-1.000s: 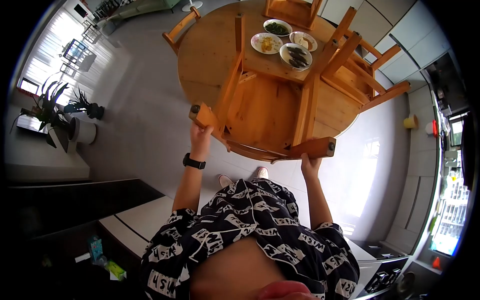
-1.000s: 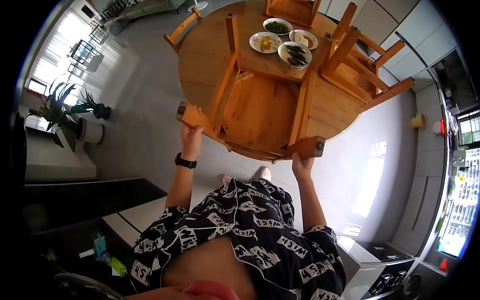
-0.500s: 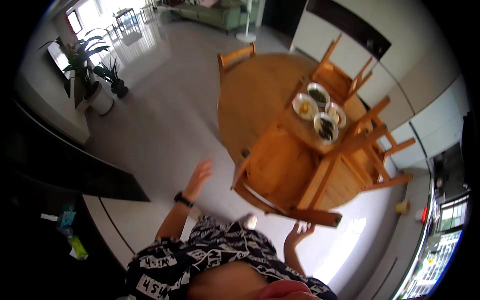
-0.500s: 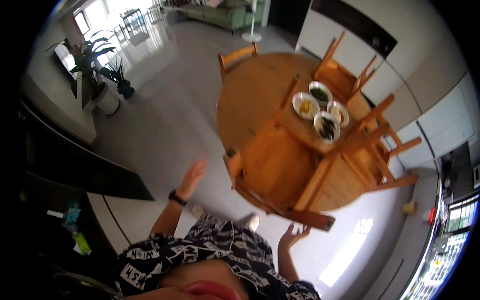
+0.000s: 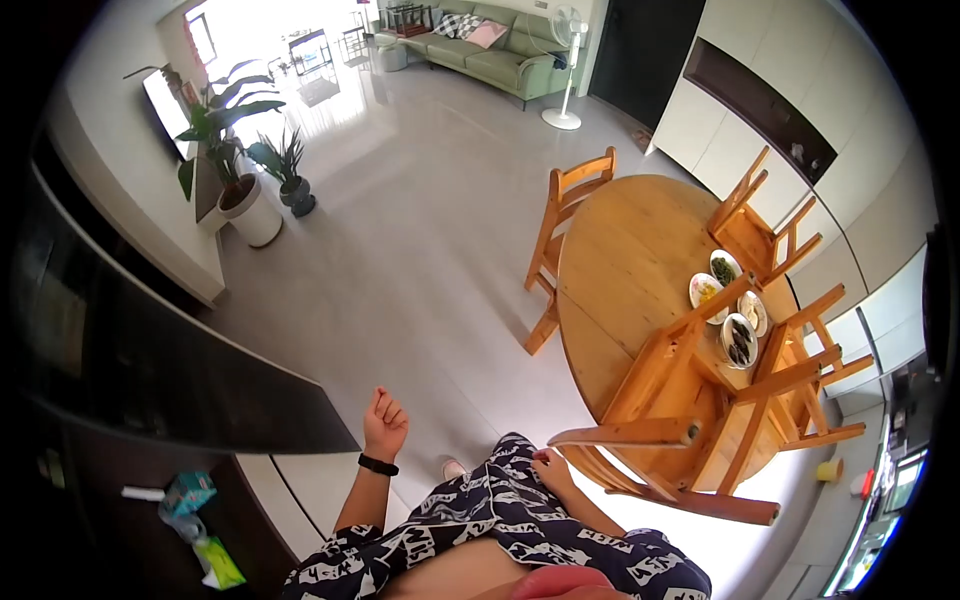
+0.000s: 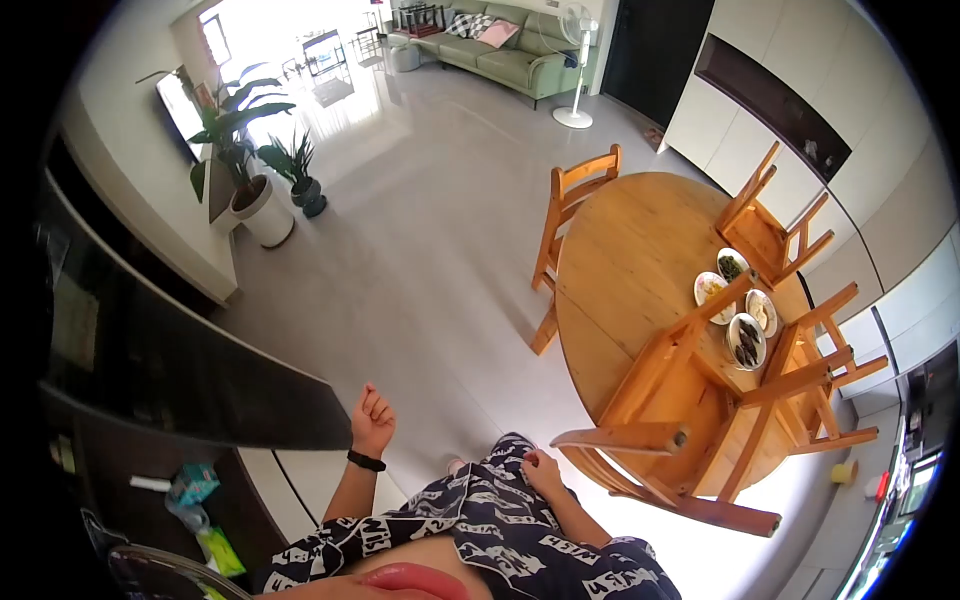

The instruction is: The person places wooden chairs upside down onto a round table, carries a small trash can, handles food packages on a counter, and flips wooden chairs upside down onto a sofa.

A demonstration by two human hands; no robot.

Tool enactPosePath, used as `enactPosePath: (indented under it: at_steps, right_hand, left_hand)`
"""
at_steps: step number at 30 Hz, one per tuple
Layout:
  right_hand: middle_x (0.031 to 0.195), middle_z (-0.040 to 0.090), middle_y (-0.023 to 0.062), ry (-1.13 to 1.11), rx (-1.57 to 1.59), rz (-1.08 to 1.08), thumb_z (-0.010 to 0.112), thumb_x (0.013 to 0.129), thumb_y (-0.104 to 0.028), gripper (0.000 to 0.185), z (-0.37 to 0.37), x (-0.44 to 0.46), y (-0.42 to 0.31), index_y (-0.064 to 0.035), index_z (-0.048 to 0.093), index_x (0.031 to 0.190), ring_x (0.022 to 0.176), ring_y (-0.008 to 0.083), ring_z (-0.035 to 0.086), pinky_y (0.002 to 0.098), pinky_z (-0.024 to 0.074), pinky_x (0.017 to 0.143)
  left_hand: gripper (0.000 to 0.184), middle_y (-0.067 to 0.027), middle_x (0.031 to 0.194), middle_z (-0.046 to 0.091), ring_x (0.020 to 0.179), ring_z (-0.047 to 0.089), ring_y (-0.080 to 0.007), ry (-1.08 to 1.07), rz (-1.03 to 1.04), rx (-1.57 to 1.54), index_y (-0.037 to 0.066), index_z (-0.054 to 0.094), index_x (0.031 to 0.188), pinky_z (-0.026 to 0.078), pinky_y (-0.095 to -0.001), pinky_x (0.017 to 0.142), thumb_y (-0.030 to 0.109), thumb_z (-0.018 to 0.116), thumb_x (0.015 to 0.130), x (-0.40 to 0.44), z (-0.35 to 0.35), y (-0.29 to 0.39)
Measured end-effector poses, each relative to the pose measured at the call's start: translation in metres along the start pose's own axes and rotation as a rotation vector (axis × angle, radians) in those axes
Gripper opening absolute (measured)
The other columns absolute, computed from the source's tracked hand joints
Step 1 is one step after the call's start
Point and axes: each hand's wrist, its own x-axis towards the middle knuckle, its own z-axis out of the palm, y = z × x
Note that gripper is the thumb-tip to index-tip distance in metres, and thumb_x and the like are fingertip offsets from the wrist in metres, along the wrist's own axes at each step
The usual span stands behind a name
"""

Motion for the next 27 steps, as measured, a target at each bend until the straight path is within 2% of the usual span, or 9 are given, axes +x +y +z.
enactPosePath:
  at_steps: [3, 9, 13, 16, 18, 20, 22, 24, 27]
  right_hand:
    - [0.089, 0.067, 0.014, 0.033, 0.08, 0.023, 0.06, 0.079, -0.024, 0.029, 0.022, 0.049, -0.026, -0.0013, 0.065, 0.096, 0.084, 0.0223, 0.063, 0.0312, 0.0479, 0.078]
    - [0.079, 0.065, 0.0073, 0.368, 0.402, 0.176, 0.059, 0.077, -0.016, 0.02, 0.042, 0.232, -0.055, 0.0004, 0.067, 0.085, 0.076, 0.0151, 0.057, 0.026, 0.0444, 0.072]
    - [0.073, 0.061, 0.0036, 0.42, 0.502, 0.141, 0.057, 0.077, -0.014, 0.017, 0.009, 0.39, -0.11, -0.0008, 0.067, 0.082, 0.069, 0.0121, 0.053, 0.0247, 0.0423, 0.064]
    - [0.072, 0.06, 0.0034, 0.446, 0.307, 0.041, 0.057, 0.078, -0.016, 0.018, -0.034, 0.505, -0.157, -0.0039, 0.067, 0.085, 0.069, 0.0119, 0.054, 0.0276, 0.0433, 0.063]
    - [0.072, 0.061, 0.0043, 0.487, 0.308, 0.079, 0.056, 0.08, -0.018, 0.019, -0.1, 0.549, -0.274, -0.0055, 0.067, 0.089, 0.071, 0.0122, 0.056, 0.0291, 0.0443, 0.065]
    - [0.074, 0.062, 0.005, 0.502, 0.305, 0.051, 0.056, 0.081, -0.019, 0.02, -0.131, 0.608, -0.318, -0.0052, 0.066, 0.092, 0.074, 0.0129, 0.057, 0.0291, 0.045, 0.068]
    - [0.078, 0.062, 0.005, 0.468, 0.259, -0.002, 0.056, 0.081, -0.019, 0.021, -0.15, 0.67, -0.317, -0.0042, 0.065, 0.093, 0.077, 0.0134, 0.057, 0.0283, 0.0449, 0.072]
    - [0.081, 0.063, 0.0049, 0.453, 0.26, -0.003, 0.057, 0.081, -0.019, 0.02, -0.169, 0.731, -0.33, -0.004, 0.065, 0.093, 0.079, 0.0137, 0.057, 0.0277, 0.0446, 0.074]
    - [0.086, 0.064, 0.005, 0.586, 0.232, 0.061, 0.057, 0.08, -0.017, 0.02, -0.191, 0.803, -0.336, -0.0036, 0.064, 0.094, 0.085, 0.0146, 0.058, 0.0278, 0.0447, 0.08]
  left_hand:
    - [0.027, 0.0054, 0.056, 0.03, 0.049, 0.027, -0.0075, -0.004, -0.065, 0.055, 0.012, 0.059, 0.096, 0.025, -0.0225, 0.045, 0.019, 0.034, 0.101, 0.063, 0.05, 0.027]
    - [0.019, 0.0043, 0.068, 0.049, 0.058, 0.041, -0.0093, 0.042, -0.014, 0.214, 0.013, 0.059, 0.105, 0.034, -0.0237, 0.051, 0.014, 0.043, 0.094, 0.231, 0.082, 0.078]
    - [0.022, 0.0018, 0.08, 0.059, 0.067, 0.05, -0.0135, 0.219, 0.122, 0.315, 0.015, 0.058, 0.106, 0.04, -0.0276, 0.057, 0.012, 0.05, 0.086, 0.34, 0.051, 0.131]
    - [0.02, 0.0006, 0.082, 0.061, 0.074, 0.055, -0.0143, 0.416, 0.189, 0.416, 0.016, 0.06, 0.103, 0.044, -0.031, 0.06, 0.018, 0.053, 0.084, 0.398, 0.01, 0.164]
    - [0.027, -0.0049, 0.088, 0.066, 0.085, 0.062, -0.0211, 0.467, -0.315, 1.362, 0.012, 0.064, 0.098, 0.048, -0.0372, 0.064, 0.031, 0.056, 0.081, 0.417, -0.098, 0.215]
    - [0.043, -0.0123, 0.095, 0.068, 0.09, 0.065, -0.0302, 0.011, -1.129, 2.815, 0.007, 0.067, 0.097, 0.051, -0.0421, 0.072, 0.045, 0.058, 0.078, 0.418, -0.109, 0.215]
    - [0.052, -0.0164, 0.096, 0.067, 0.089, 0.065, -0.035, 0.372, -1.22, 2.657, 0.007, 0.068, 0.1, 0.051, -0.0446, 0.078, 0.051, 0.059, 0.074, 0.422, -0.113, 0.21]
    - [0.042, -0.0152, 0.095, 0.067, 0.088, 0.065, -0.0338, 0.771, -0.949, 2.508, 0.009, 0.07, 0.096, 0.051, -0.0436, 0.079, 0.045, 0.057, 0.077, 0.399, -0.233, 0.232]
    - [0.04, -0.0154, 0.095, 0.067, 0.088, 0.065, -0.0337, 1.026, -1.091, 2.211, 0.009, 0.07, 0.095, 0.051, -0.0437, 0.079, 0.043, 0.056, 0.077, 0.474, -0.206, 0.22]
